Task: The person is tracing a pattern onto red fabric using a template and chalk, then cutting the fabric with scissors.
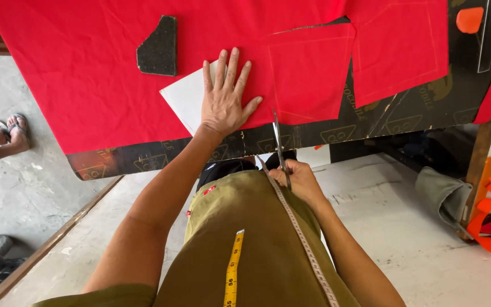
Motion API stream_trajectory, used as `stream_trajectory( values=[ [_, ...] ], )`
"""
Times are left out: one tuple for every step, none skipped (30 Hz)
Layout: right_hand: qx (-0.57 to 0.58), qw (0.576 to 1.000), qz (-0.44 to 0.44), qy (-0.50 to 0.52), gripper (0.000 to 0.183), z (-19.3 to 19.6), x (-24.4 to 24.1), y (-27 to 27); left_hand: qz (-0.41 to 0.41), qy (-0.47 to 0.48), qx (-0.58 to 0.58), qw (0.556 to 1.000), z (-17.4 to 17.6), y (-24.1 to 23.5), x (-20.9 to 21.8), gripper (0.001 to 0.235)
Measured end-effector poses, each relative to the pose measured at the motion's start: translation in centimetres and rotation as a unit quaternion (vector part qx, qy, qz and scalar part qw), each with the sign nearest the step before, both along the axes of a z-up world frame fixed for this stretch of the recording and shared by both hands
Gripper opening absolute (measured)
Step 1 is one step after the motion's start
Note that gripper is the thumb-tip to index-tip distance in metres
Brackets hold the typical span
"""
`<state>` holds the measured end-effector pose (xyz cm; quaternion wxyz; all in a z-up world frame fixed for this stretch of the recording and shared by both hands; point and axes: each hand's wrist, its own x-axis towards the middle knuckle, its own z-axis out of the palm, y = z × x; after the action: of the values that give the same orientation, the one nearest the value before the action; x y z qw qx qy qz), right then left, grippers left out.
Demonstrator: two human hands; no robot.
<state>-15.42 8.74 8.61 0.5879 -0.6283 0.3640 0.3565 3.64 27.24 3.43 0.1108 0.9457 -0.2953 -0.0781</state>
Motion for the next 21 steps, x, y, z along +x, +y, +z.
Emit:
stream_trajectory(
  values=[
    [0.002, 1.0, -0.021, -0.009, 0.035, -0.2, 0.0, 0.1, 0.003, -0.003, -0.002, 1.0, 0.0, -0.1, 0.0, 0.075],
    [0.002, 1.0, -0.024, -0.01, 0.035, -0.1, 0.0, 0.2, 0.0, -0.003, -0.002, 1.0, 0.0, -0.1, 0.0, 0.075],
    [-0.003, 0.999, -0.026, -0.021, 0.039, -0.1, -0.1, 0.2, 0.0, -0.008, -0.004, 1.0, 0.0, -0.1, 0.0, 0.075],
    [-0.008, 0.999, -0.029, -0.032, 0.044, 0.0, -0.1, 0.3, 0.0, -0.012, -0.006, 1.0, 0.1, 0.0, -0.1, 0.075],
    [-0.008, 0.999, -0.03, -0.032, 0.044, 0.2, -0.1, 0.3, -0.001, -0.012, -0.006, 1.0, 0.0, 0.0, -0.2, 0.075],
    [-0.025, 0.999, -0.015, -0.016, 0.044, 0.4, 0.0, 0.3, -0.001, -0.018, -0.008, 1.0, -0.2, 0.0, -0.2, 0.075],
    [-0.042, 0.999, -0.001, 0.0, 0.046, 0.6, 0.2, 0.3, -0.002, -0.024, -0.01, 1.0, -0.3, 0.0, -0.2, 0.075],
    [-0.043, 0.999, -0.002, -0.001, 0.046, 0.5, 0.2, 0.3, -0.003, -0.025, -0.011, 1.0, -0.3, 0.0, -0.1, 0.075],
    [-0.044, 0.999, 0.003, -0.012, 0.047, 0.5, 0.2, 0.2, -0.001, -0.025, -0.012, 1.0, -0.3, 0.0, -0.1, 0.075],
    [-0.045, 0.999, 0.008, -0.024, 0.049, 0.4, 0.1, 0.2, 0.0, -0.026, -0.013, 1.0, -0.4, 0.0, -0.1, 0.075],
    [-0.045, 0.999, 0.009, -0.023, 0.049, 0.7, 0.4, 0.3, 0.001, -0.025, -0.013, 1.0, -0.4, 0.0, -0.2, 0.075],
    [-0.033, 0.999, -0.011, -0.008, 0.048, 1.0, 0.6, 0.4, 0.001, -0.027, -0.017, 0.999, -0.4, 0.0, -0.2, 0.075],
    [-0.02, 0.999, -0.032, 0.006, 0.046, 1.3, 0.9, 0.5, 0.0, -0.03, -0.02, 0.999, -0.4, 0.0, -0.1, 0.075],
    [-0.019, 0.999, -0.031, 0.006, 0.046, 1.6, 0.9, 0.6, 0.001, -0.03, -0.02, 0.999, -0.4, 0.1, -0.1, 0.075],
    [-0.027, 0.999, -0.034, 0.007, 0.05, 1.9, 1.0, 0.7, 0.001, -0.034, -0.019, 0.999, -0.5, 0.1, -0.1, 0.075],
    [-0.035, 0.999, -0.037, 0.008, 0.053, 2.2, 1.2, 0.8, 0.001, -0.038, -0.018, 0.999, -0.5, 0.1, -0.1, 0.075],
    [-0.035, 0.999, -0.036, 0.008, 0.053, 2.1, 1.2, 0.8, 0.002, -0.037, -0.018, 0.999, -0.6, 0.1, -0.1, 0.075],
    [-0.035, 0.999, -0.037, 0.008, 0.054, 2.1, 1.2, 0.8, 0.001, -0.041, -0.016, 0.999, -0.6, 0.1, -0.1, 0.075],
    [-0.036, 0.999, -0.038, 0.007, 0.054, 1.9, 1.3, 0.8, 0.001, -0.045, -0.014, 0.999, -0.6, 0.1, 0.0, 0.075],
    [-0.036, 0.999, -0.037, 0.005, 0.054, 1.4, 1.7, 0.7, 0.002, -0.046, -0.014, 0.999, -0.7, 0.1, 0.0, 0.075],
    [-0.057, 0.998, 0.004, -0.001, 0.05, 1.0, 2.1, 0.6, 0.001, -0.044, -0.013, 0.999, -0.7, 0.1, -0.1, 0.075]
  ],
)
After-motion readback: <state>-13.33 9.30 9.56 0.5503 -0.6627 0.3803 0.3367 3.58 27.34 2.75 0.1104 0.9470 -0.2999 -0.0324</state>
